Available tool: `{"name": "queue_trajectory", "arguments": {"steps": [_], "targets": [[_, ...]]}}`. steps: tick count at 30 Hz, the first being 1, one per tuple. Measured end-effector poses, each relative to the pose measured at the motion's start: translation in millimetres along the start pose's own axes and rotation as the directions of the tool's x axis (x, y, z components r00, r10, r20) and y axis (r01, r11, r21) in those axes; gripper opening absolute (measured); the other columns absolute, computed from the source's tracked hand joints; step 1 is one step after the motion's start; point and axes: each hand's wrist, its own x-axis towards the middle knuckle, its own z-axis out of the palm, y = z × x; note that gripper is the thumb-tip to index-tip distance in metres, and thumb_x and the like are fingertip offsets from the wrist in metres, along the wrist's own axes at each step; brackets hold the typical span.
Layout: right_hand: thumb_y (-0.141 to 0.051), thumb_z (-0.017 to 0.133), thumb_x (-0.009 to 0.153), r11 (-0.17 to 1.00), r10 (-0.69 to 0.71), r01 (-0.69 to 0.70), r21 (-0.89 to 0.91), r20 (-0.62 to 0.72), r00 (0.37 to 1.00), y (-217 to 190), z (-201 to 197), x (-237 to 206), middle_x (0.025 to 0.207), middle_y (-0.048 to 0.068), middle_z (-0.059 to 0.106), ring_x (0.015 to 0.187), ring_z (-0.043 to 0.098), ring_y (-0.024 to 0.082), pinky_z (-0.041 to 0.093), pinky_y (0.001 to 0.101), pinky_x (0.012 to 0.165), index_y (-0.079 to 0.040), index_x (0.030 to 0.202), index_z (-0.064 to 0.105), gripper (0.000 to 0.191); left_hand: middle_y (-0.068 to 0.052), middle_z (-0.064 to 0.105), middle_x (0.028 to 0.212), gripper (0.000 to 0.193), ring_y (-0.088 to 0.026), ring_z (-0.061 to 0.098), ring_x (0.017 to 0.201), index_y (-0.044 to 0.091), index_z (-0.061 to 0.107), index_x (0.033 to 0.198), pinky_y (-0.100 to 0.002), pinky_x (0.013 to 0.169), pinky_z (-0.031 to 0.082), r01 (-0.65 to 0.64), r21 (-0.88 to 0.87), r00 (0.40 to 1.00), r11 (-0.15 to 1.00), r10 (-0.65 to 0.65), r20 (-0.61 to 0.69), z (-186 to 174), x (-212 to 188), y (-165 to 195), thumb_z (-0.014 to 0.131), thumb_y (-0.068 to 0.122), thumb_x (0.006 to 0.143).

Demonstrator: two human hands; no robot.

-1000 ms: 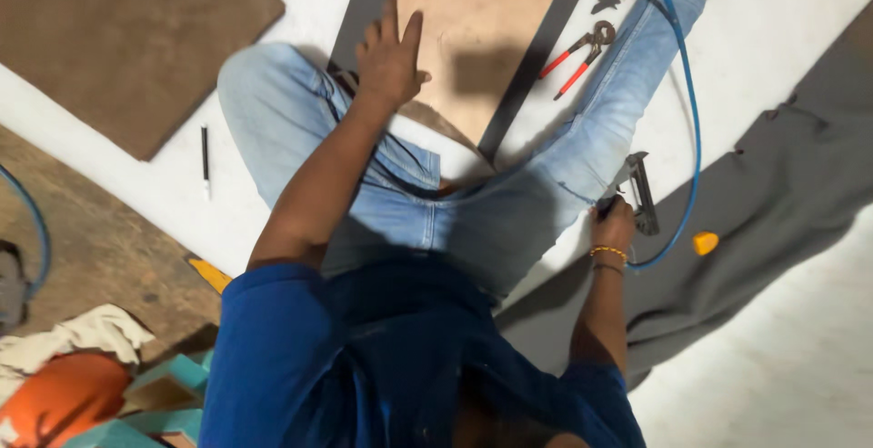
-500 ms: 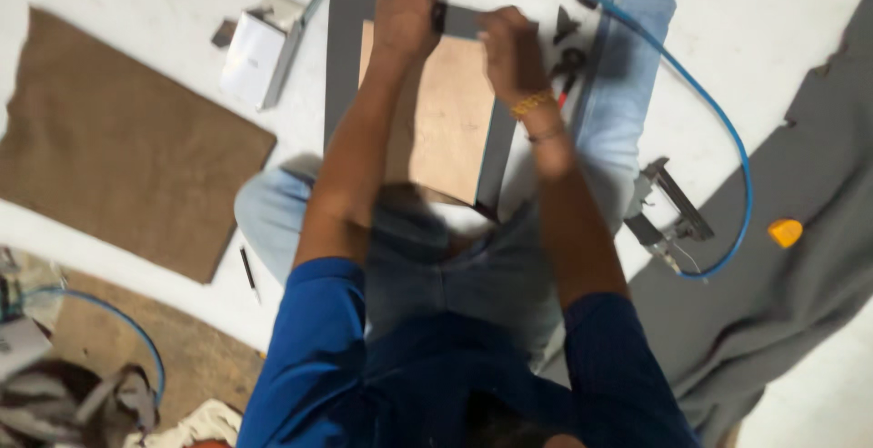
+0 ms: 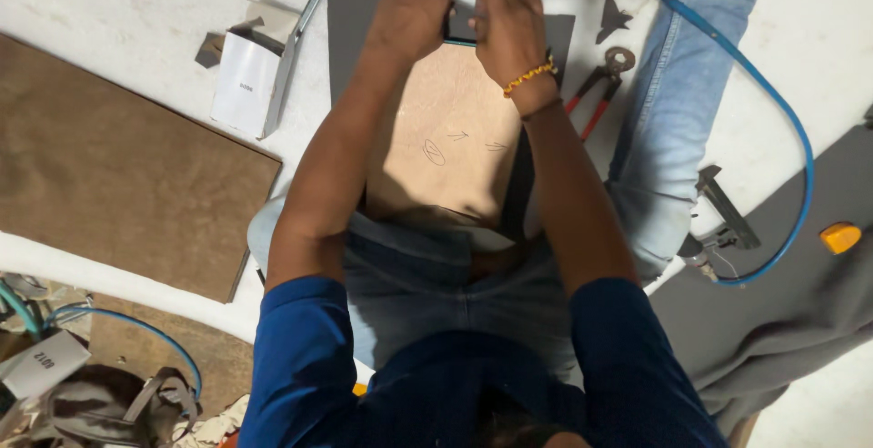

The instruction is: The person sits on the workshop floor and covers a flat board with brown fabric. They fold the fabric over the board, mark the board with a pen, press and smooth the fabric, and use a staple gun to fasten the fabric to the board, working the fabric taut by hand.

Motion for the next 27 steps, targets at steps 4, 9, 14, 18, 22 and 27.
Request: {"name": "queue_trajectory", "arguments": {"steps": [4, 9, 14, 18, 22, 27], "targets": [[-0.003, 0.069, 0.093, 0.994, -0.111, 0.11, -0.026, -0.023, 0.994, 1, 2, -5, 0.091, 0.008, 0.069, 0.091, 0.064, 0.034, 0.048, 0.0458, 0.087, -0.008, 0.09, 0.065, 0.007, -0.012, 0.067, 0.099, 0.02, -0.034, 0.063, 0.101, 0.008, 0.066, 0.108, -0.048, 0.09, 0.046, -0.015, -0.154, 1.0, 0.988, 0.014, -0.01, 6, -8, 1, 0.068, 0.003, 0.089], [-0.005, 0.07, 0.095, 0.983, 0.155, -0.143, 0.115, -0.102, 0.983, -4, 23, -12, 0.089, 0.011, 0.069, 0.086, 0.065, 0.036, 0.048, 0.0462, 0.078, -0.005, 0.092, 0.067, 0.004, -0.014, 0.065, 0.086, 0.007, -0.037, 0.063, 0.086, 0.004, 0.066, 0.089, -0.05, 0.073, 0.045, -0.06, -0.179, 0.996, 0.982, 0.047, -0.078, 18, -16, -6, 0.072, 0.007, 0.087], [-0.003, 0.07, 0.092, 0.96, 0.186, -0.128, 0.248, -0.226, 0.956, 3, 38, -26, 0.093, 0.01, 0.071, 0.088, 0.066, 0.033, 0.05, 0.0425, 0.083, -0.006, 0.095, 0.069, 0.004, -0.014, 0.062, 0.089, 0.011, -0.036, 0.059, 0.092, 0.002, 0.064, 0.087, -0.048, 0.084, 0.048, 0.023, -0.385, 0.994, 0.923, -0.06, -0.086, 31, -23, -18, 0.07, 0.004, 0.095], [-0.001, 0.07, 0.093, 0.954, 0.11, -0.032, 0.299, -0.246, 0.963, 13, 39, -37, 0.093, 0.011, 0.07, 0.092, 0.066, 0.033, 0.048, 0.0416, 0.088, -0.004, 0.095, 0.069, 0.004, -0.012, 0.06, 0.09, 0.008, -0.034, 0.057, 0.092, 0.004, 0.064, 0.087, -0.048, 0.083, 0.047, -0.033, -0.36, 0.989, 0.932, -0.022, -0.145, 38, -38, -19, 0.071, 0.003, 0.091], [-0.004, 0.072, 0.093, 0.939, 0.083, 0.008, 0.343, -0.25, 0.965, 18, 41, -43, 0.09, 0.012, 0.069, 0.088, 0.064, 0.032, 0.047, 0.0409, 0.088, -0.001, 0.092, 0.068, 0.005, -0.013, 0.058, 0.094, 0.007, -0.035, 0.055, 0.093, 0.003, 0.064, 0.092, -0.047, 0.083, 0.047, -0.071, -0.396, 0.986, 0.916, 0.003, -0.17, 43, -49, -23, 0.071, 0.003, 0.092], [-0.006, 0.07, 0.095, 0.918, 0.072, 0.024, 0.397, -0.225, 0.972, 18, 37, -47, 0.09, 0.011, 0.07, 0.087, 0.065, 0.03, 0.046, 0.0416, 0.09, 0.0, 0.09, 0.068, 0.008, -0.013, 0.057, 0.094, 0.007, -0.035, 0.054, 0.094, 0.004, 0.065, 0.091, -0.046, 0.086, 0.047, -0.119, -0.344, 0.985, 0.931, 0.068, -0.157, 48, -56, -29, 0.072, 0.002, 0.091]]}}
